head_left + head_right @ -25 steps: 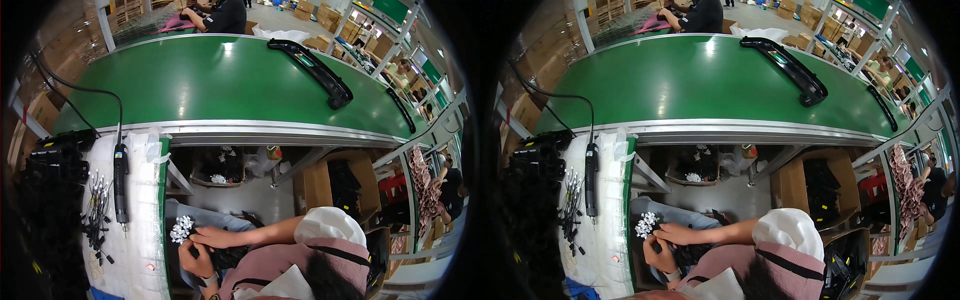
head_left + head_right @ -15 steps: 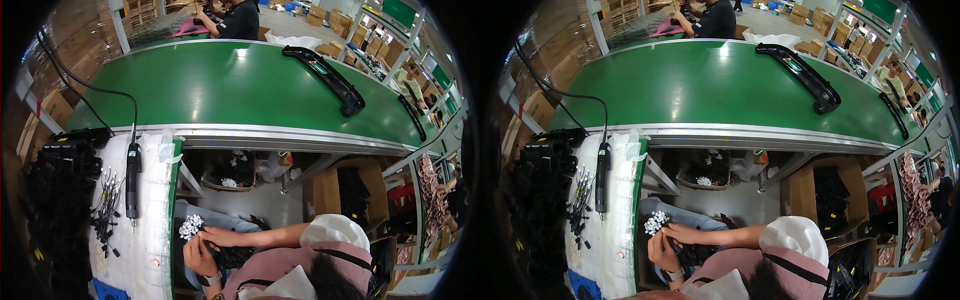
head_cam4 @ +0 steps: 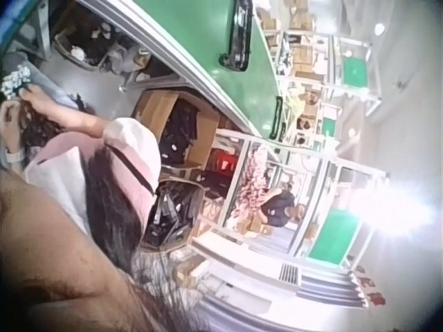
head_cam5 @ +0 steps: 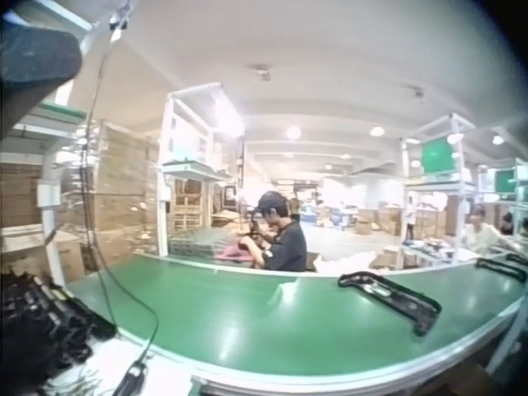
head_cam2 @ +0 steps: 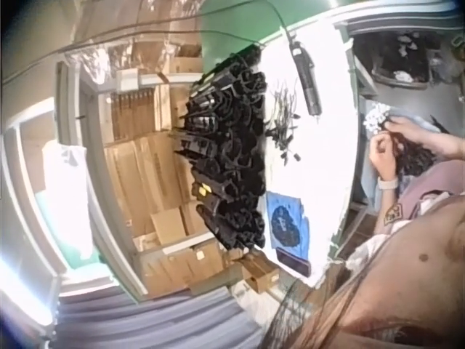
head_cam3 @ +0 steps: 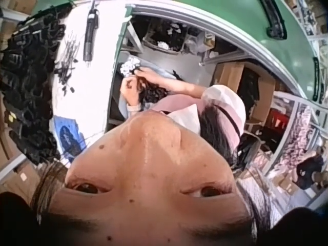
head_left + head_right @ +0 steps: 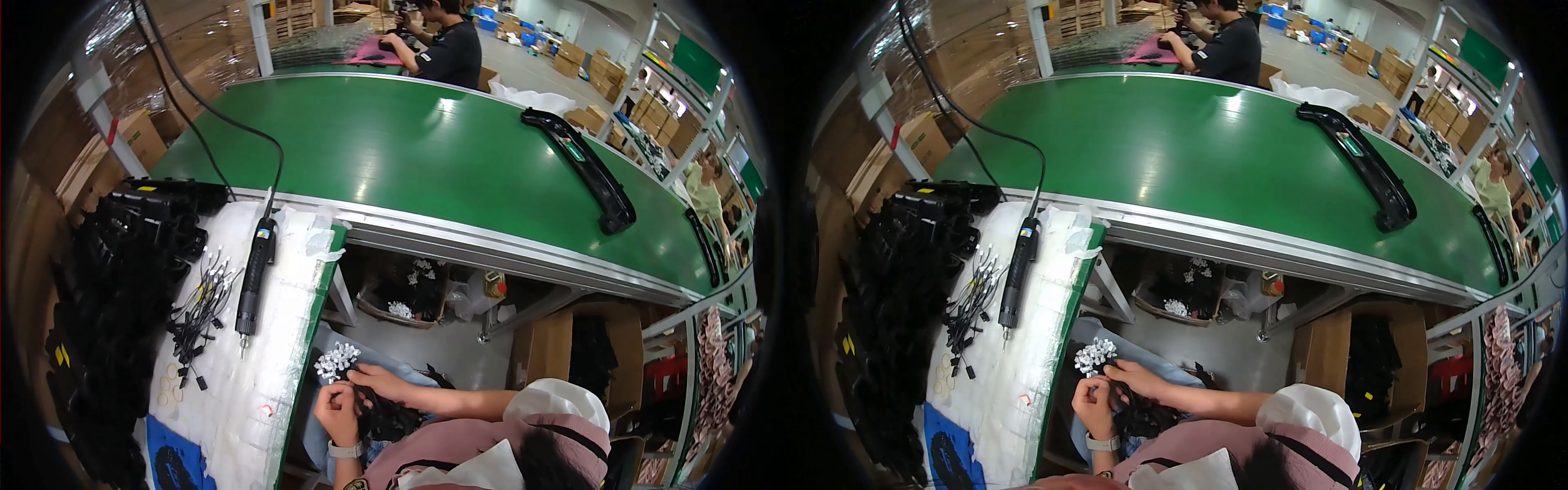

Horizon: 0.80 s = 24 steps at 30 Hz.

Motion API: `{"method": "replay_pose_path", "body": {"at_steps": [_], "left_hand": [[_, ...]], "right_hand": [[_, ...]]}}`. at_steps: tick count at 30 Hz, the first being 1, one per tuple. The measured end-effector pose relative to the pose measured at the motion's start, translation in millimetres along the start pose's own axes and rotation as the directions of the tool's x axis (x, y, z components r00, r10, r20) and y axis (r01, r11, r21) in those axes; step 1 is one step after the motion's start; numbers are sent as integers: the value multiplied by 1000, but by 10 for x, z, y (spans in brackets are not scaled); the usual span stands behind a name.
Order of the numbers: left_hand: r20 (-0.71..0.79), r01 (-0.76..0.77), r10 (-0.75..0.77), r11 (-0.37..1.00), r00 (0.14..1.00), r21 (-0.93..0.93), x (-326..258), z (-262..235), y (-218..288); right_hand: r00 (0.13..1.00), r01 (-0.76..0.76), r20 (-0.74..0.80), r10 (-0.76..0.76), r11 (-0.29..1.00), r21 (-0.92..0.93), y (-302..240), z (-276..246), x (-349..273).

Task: Assemble plastic housings by inserting wire bundles and fastening components with an electric screwdriver.

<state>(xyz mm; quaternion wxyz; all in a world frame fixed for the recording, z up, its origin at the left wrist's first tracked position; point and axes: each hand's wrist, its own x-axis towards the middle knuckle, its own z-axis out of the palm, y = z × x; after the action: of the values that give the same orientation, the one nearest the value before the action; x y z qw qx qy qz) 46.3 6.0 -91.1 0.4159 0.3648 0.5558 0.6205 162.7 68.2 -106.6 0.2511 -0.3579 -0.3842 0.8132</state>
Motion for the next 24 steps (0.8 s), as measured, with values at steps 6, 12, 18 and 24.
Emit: {"method": "replay_pose_path", "body": {"at_steps": [6, 12, 18, 24], "left_hand": [[74, 91, -73, 955, 995, -283, -43, 52, -17], [-81, -125, 164, 924, 983, 361, 140, 16, -54], [-2, -455, 517, 754, 856, 473, 425, 81, 3], [53, -527, 555, 749, 830, 401, 511, 89, -173]], "right_hand": [[999, -25, -21, 25, 1000, 7, 27, -4, -51], [993, 20, -118, -30, 997, -80, -96, 95, 0], [991, -64, -116, 74, 994, 94, -432, -4, -11], [996, -75, -38, 80, 990, 117, -343, -239, -20]]}}
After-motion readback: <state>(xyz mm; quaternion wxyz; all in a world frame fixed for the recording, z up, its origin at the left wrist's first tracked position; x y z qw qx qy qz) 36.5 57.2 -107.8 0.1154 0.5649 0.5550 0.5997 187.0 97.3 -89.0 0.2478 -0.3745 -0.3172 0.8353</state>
